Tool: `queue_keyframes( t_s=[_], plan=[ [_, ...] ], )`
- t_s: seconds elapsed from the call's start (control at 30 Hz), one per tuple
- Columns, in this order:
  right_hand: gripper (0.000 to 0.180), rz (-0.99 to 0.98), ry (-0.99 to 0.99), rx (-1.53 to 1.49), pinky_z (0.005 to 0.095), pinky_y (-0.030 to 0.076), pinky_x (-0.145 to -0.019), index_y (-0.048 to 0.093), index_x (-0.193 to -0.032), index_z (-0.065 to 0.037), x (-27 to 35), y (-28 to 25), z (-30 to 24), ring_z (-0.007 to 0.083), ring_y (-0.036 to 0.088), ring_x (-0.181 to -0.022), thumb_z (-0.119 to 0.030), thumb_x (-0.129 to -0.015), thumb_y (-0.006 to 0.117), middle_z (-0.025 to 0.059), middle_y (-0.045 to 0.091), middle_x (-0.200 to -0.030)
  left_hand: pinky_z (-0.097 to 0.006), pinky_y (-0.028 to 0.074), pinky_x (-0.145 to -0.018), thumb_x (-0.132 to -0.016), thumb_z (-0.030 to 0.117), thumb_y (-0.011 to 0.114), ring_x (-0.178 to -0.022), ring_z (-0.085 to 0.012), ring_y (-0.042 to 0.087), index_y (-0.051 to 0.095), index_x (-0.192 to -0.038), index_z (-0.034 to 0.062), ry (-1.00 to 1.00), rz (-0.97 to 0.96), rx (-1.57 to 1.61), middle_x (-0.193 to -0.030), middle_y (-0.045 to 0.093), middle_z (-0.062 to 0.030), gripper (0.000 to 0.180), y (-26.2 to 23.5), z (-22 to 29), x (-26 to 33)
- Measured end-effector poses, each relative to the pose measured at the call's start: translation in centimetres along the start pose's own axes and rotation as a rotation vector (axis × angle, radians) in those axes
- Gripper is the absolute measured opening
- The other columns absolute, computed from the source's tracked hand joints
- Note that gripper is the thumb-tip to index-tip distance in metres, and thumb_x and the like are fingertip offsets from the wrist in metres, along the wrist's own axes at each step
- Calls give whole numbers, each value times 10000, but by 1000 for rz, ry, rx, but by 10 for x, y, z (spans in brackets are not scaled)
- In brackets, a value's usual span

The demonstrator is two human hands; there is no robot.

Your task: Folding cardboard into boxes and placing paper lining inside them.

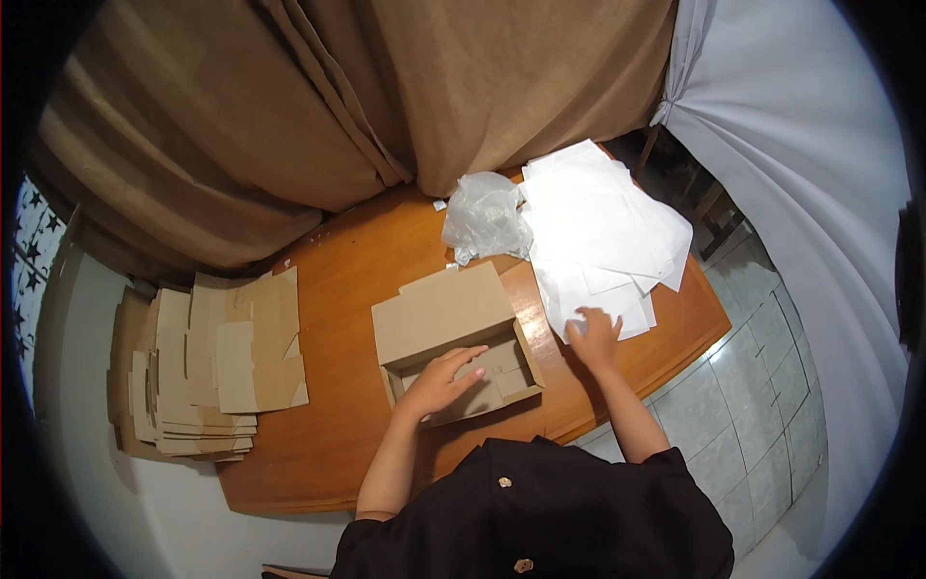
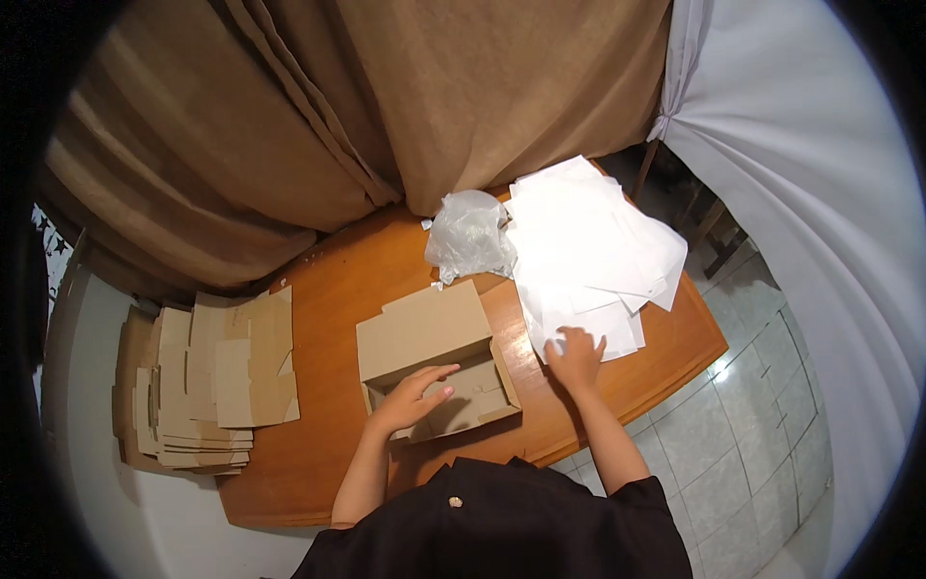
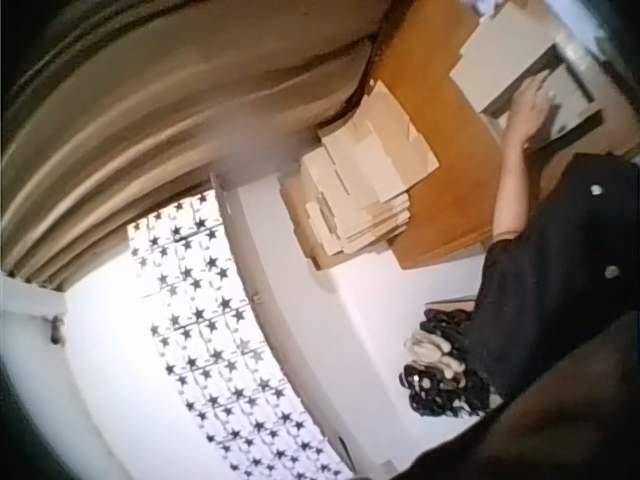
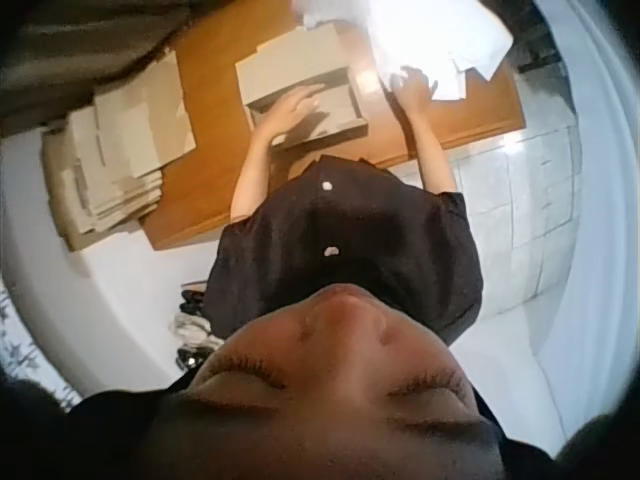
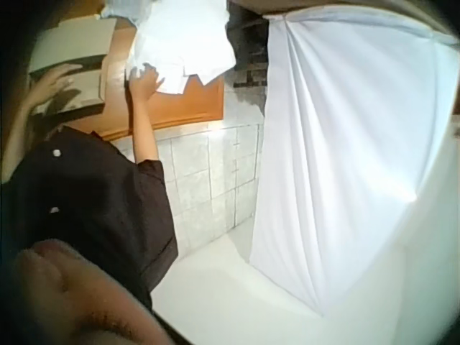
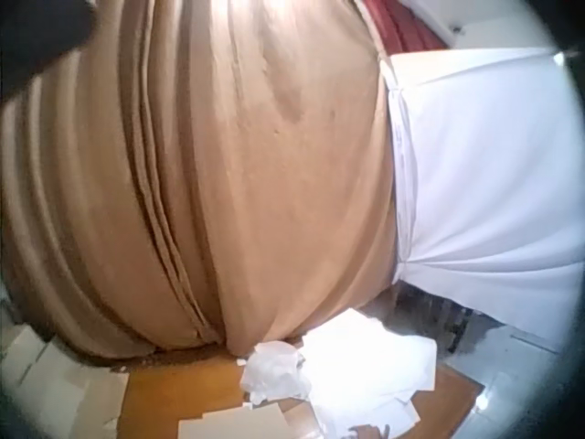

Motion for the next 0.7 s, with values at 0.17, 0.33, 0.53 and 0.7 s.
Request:
queue_keyframes(
  t_s=[0.17,0.33,0.53,0.7],
  plan=[
    [516,221,123,73,568,228,-1030,493,-1219,-98,-66,-6,49,249,436,-1197,-227,-738,627,89,476,-1291,-359,405,-941,-895,312,531,-1118,-328,517,501,-1252,74,112,-28,-24,-1208,539,-181,430,14,12,-16],
    [436,0,127,304,582,238,-1023,510,-1185,-101,-88,-4,61,237,485,-1123,-58,-752,537,104,498,-1216,-353,416,-912,-908,270,517,-1051,-274,541,497,-1268,97,161,-76,-26,-1149,553,-165,400,27,14,-24],
    [290,57,11,435,571,251,-1012,569,-1057,-116,-91,-11,73,242,522,-1038,-111,-766,572,87,560,-1090,-374,433,-881,-895,280,528,-1036,-313,552,502,-1249,90,147,-70,4,-1141,559,-172,403,24,10,-27],
    [295,305,-108,386,567,259,-1013,578,-1077,-124,-100,15,110,230,557,-976,-141,-783,576,79,600,-1077,-359,444,-858,-902,285,521,-1022,-294,562,513,-1238,89,163,-59,29,-1110,566,-174,389,33,-3,-33]
  ],
)
Point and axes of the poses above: each hand's wrist, its own x-axis away from the middle knuckle, its own y-axis out of the palm, z = x × y, the point moved 1 cm from there along -x, towards the middle knuckle
